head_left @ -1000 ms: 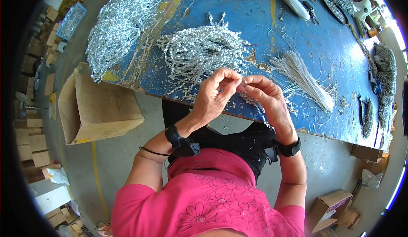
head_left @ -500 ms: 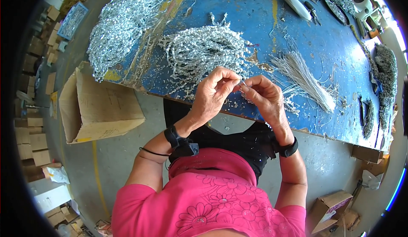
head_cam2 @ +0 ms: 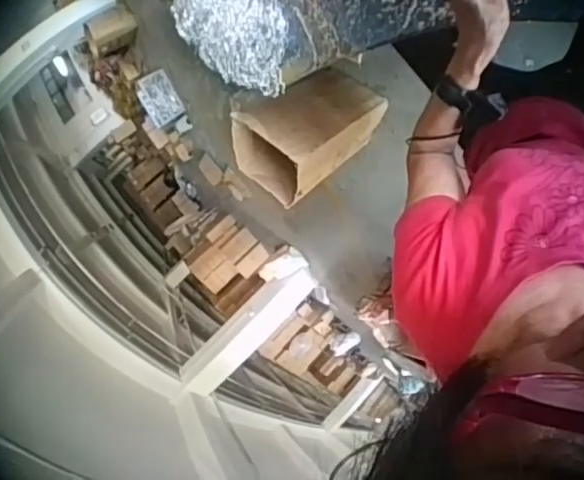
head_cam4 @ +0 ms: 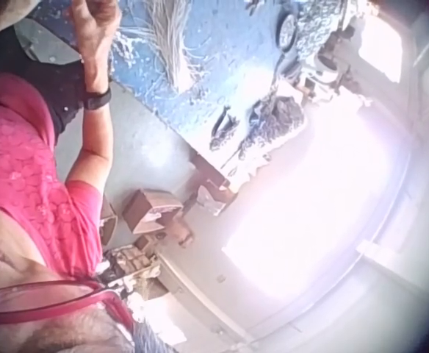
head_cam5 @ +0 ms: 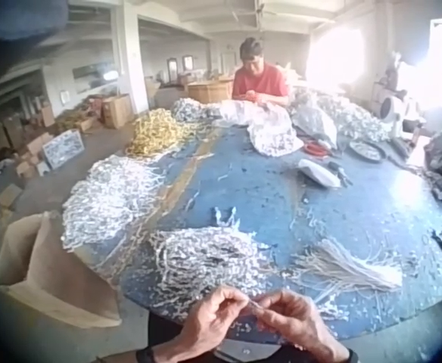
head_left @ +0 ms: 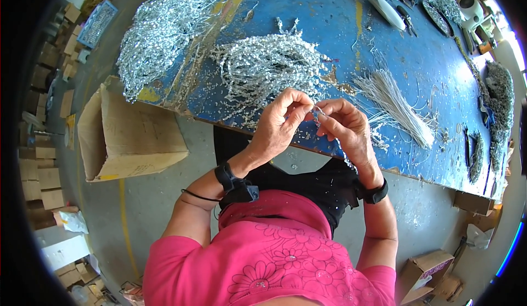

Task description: Assembling silver tinsel decorations by twisting and grouping individual strands by hand.

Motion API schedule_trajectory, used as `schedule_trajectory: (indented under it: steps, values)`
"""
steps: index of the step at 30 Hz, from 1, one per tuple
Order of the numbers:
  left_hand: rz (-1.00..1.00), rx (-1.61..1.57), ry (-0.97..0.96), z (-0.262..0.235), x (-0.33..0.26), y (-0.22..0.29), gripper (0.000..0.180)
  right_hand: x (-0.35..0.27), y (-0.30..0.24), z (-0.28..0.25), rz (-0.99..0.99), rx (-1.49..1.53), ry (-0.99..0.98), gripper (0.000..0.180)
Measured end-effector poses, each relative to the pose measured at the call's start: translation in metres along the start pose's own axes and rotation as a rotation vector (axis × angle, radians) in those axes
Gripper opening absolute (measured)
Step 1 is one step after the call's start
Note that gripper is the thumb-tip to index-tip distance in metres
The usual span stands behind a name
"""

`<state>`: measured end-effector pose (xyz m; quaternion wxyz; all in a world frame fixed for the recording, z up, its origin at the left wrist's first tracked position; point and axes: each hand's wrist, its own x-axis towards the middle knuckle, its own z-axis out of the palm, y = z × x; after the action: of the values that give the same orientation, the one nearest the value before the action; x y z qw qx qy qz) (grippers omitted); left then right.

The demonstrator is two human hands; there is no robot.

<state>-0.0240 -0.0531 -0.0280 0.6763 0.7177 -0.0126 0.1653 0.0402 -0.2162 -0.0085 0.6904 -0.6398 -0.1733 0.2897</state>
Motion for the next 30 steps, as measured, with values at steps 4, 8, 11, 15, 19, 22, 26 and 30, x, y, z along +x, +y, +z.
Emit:
schedule_trajectory:
  steps: [4, 8, 11, 15, 19, 22, 26, 30]
  values:
    - [-0.003, 0.007, -0.018, 0.000, -0.001, -0.001, 0.005, 0.000, 0.005, 0.000, -0.017, 0.041, 0.019, 0.007]
    - [0.038, 0.004, -0.029, 0.001, -0.002, -0.004, 0.004, -0.002, 0.001, -0.002, 0.008, 0.044, -0.019, 0.007]
    - [0.025, -0.025, -0.030, 0.000, -0.003, -0.003, 0.004, -0.002, -0.003, -0.003, 0.090, 0.109, -0.041, 0.007]
    - [-0.012, -0.062, -0.029, 0.001, -0.003, 0.000, 0.004, -0.001, 0.000, -0.001, 0.072, 0.093, -0.004, 0.007]
    - [0.012, -0.048, -0.031, 0.000, -0.003, -0.001, 0.004, -0.003, -0.003, 0.000, 0.020, -0.047, 0.036, 0.007]
    - [0.038, -0.025, -0.034, -0.001, -0.003, 0.000, 0.005, -0.002, 0.004, 0.001, -0.056, -0.122, 0.076, 0.009]
    - [0.057, -0.020, -0.045, -0.002, -0.004, -0.001, 0.002, -0.001, -0.002, 0.002, -0.012, -0.190, 0.100, 0.012]
    - [0.054, 0.002, -0.031, -0.004, -0.005, -0.002, 0.006, -0.005, -0.017, 0.001, 0.045, -0.137, 0.030, 0.021]
